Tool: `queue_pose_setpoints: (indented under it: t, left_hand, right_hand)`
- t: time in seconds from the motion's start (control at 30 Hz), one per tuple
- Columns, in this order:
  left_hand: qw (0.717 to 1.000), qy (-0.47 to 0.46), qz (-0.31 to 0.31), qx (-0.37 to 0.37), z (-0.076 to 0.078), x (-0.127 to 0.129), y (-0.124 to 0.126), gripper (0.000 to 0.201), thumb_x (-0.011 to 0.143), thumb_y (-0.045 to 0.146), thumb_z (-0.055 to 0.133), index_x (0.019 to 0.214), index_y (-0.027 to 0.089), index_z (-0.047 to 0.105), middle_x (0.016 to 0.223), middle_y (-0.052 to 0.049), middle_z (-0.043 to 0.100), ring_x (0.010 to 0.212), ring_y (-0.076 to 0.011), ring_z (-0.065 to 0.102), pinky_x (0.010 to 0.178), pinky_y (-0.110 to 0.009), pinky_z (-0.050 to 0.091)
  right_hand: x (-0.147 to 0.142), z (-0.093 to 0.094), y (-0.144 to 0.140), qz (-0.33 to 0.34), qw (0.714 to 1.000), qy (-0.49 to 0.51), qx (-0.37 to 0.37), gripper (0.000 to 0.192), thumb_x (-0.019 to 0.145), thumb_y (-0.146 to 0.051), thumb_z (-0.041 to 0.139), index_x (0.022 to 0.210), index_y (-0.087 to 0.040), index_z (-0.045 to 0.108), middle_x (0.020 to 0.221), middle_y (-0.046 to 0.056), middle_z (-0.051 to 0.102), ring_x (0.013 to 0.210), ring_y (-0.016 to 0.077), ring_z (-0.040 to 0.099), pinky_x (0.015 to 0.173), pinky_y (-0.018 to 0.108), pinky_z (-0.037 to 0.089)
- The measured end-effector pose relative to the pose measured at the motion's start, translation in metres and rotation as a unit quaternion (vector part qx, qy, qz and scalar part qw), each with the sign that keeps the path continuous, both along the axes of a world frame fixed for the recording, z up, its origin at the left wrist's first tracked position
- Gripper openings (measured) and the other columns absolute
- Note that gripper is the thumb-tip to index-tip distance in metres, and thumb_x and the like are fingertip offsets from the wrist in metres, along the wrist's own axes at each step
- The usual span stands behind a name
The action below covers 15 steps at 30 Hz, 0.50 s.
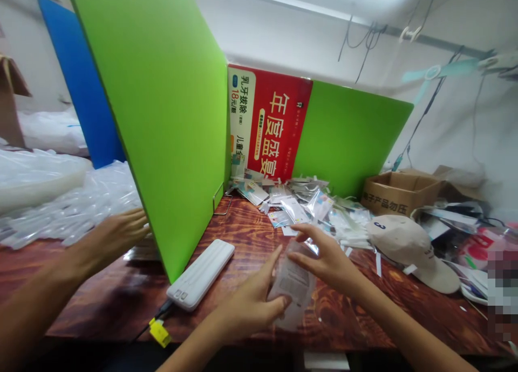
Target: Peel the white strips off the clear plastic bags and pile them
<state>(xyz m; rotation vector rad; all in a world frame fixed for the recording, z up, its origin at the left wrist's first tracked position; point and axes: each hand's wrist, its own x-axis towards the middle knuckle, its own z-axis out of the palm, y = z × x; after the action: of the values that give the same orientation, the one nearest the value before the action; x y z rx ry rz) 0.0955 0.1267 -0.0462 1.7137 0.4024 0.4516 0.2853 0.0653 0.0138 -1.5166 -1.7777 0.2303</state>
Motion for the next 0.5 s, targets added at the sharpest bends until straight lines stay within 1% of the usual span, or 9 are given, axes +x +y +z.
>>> queue_pose_setpoints:
  t: [0.1, 0.17, 0.2, 0.23, 0.27, 0.33, 0.4, 0.43, 0.5]
  left_hand:
    - [0.998, 0.040, -0.034, 0.031, -0.001, 0.000, -0.006, 0.085, 0.078, 0.017, 0.056, 0.153, 0.015, 0.018, 0.101, -0.010, 0.071, 0.081, -0.0248, 0.066, 0.069, -0.031, 0.049]
    - [0.997, 0.054, -0.052, 0.033, 0.000, 0.000, -0.009, 0.078, 0.076, 0.015, 0.057, 0.149, 0.017, 0.031, 0.103, -0.009, 0.072, 0.085, -0.0258, 0.066, 0.071, -0.032, 0.049]
    - [0.996, 0.058, -0.060, 0.027, 0.001, 0.000, -0.010, 0.075, 0.075, 0.015, 0.057, 0.147, 0.019, 0.034, 0.105, -0.008, 0.071, 0.089, -0.0265, 0.066, 0.073, -0.032, 0.050]
    - [0.996, 0.058, -0.069, 0.018, 0.001, 0.000, -0.010, 0.075, 0.076, 0.017, 0.058, 0.147, 0.019, 0.035, 0.107, -0.008, 0.071, 0.093, -0.0271, 0.066, 0.076, -0.033, 0.050]
    - [0.996, 0.055, -0.076, 0.007, 0.001, 0.000, -0.010, 0.076, 0.078, 0.020, 0.059, 0.149, 0.019, 0.032, 0.110, -0.009, 0.071, 0.096, -0.0275, 0.066, 0.079, -0.034, 0.050]
    - [0.996, 0.047, -0.078, -0.008, 0.001, 0.001, -0.009, 0.083, 0.083, 0.031, 0.060, 0.154, 0.018, 0.019, 0.116, -0.011, 0.070, 0.101, -0.0285, 0.065, 0.085, -0.037, 0.049]
    - [0.997, 0.040, -0.068, -0.016, 0.000, 0.003, -0.011, 0.090, 0.087, 0.044, 0.058, 0.155, 0.015, 0.007, 0.123, -0.015, 0.067, 0.108, -0.0296, 0.064, 0.092, -0.040, 0.047]
    - [0.997, 0.043, -0.065, -0.020, 0.000, 0.003, -0.012, 0.093, 0.088, 0.050, 0.057, 0.156, 0.014, 0.004, 0.124, -0.017, 0.066, 0.110, -0.0301, 0.063, 0.093, -0.040, 0.046]
    - [0.995, 0.055, -0.075, -0.021, 0.000, 0.002, -0.017, 0.095, 0.087, 0.055, 0.056, 0.156, 0.014, 0.004, 0.126, -0.018, 0.065, 0.113, -0.0307, 0.062, 0.095, -0.040, 0.046]
  right_hand:
    - [-0.005, 0.003, -0.003, 0.071, 0.994, 0.005, -0.078, 0.034, 0.086, -0.029, 0.061, 0.119, -0.019, 0.059, 0.088, 0.003, 0.067, 0.080, 0.0176, 0.061, 0.075, 0.032, 0.048]
    - [-0.006, 0.006, -0.005, 0.111, 0.986, 0.011, -0.127, 0.026, 0.087, -0.028, 0.059, 0.110, -0.018, 0.064, 0.076, 0.000, 0.065, 0.070, 0.0152, 0.060, 0.067, 0.027, 0.046]
    - [-0.006, 0.008, -0.006, 0.123, 0.982, 0.014, -0.140, 0.024, 0.087, -0.028, 0.059, 0.107, -0.018, 0.065, 0.073, -0.001, 0.064, 0.067, 0.0144, 0.059, 0.064, 0.026, 0.045]
    - [-0.005, 0.010, -0.007, 0.128, 0.981, 0.017, -0.147, 0.023, 0.087, -0.029, 0.058, 0.106, -0.018, 0.066, 0.070, -0.001, 0.063, 0.065, 0.0140, 0.058, 0.062, 0.025, 0.044]
    - [-0.003, 0.012, -0.009, 0.127, 0.981, 0.016, -0.145, 0.024, 0.087, -0.030, 0.058, 0.106, -0.018, 0.067, 0.069, -0.002, 0.063, 0.064, 0.0137, 0.057, 0.061, 0.025, 0.044]
    - [0.003, 0.020, -0.014, 0.108, 0.986, -0.002, -0.129, 0.024, 0.088, -0.032, 0.058, 0.105, -0.018, 0.068, 0.069, -0.001, 0.063, 0.064, 0.0140, 0.057, 0.059, 0.025, 0.043]
    - [0.012, 0.032, -0.025, 0.062, 0.992, -0.032, -0.105, 0.023, 0.089, -0.033, 0.056, 0.103, -0.020, 0.069, 0.069, 0.000, 0.064, 0.063, 0.0149, 0.057, 0.059, 0.026, 0.044]
    - [0.018, 0.040, -0.034, 0.028, 0.994, -0.047, -0.090, 0.023, 0.089, -0.034, 0.055, 0.103, -0.021, 0.069, 0.071, 0.000, 0.066, 0.064, 0.0158, 0.058, 0.059, 0.026, 0.045]
    - [0.034, 0.057, -0.060, -0.059, 0.994, -0.076, -0.048, 0.024, 0.089, -0.038, 0.055, 0.102, -0.025, 0.070, 0.078, 0.002, 0.069, 0.068, 0.0186, 0.062, 0.061, 0.029, 0.048]
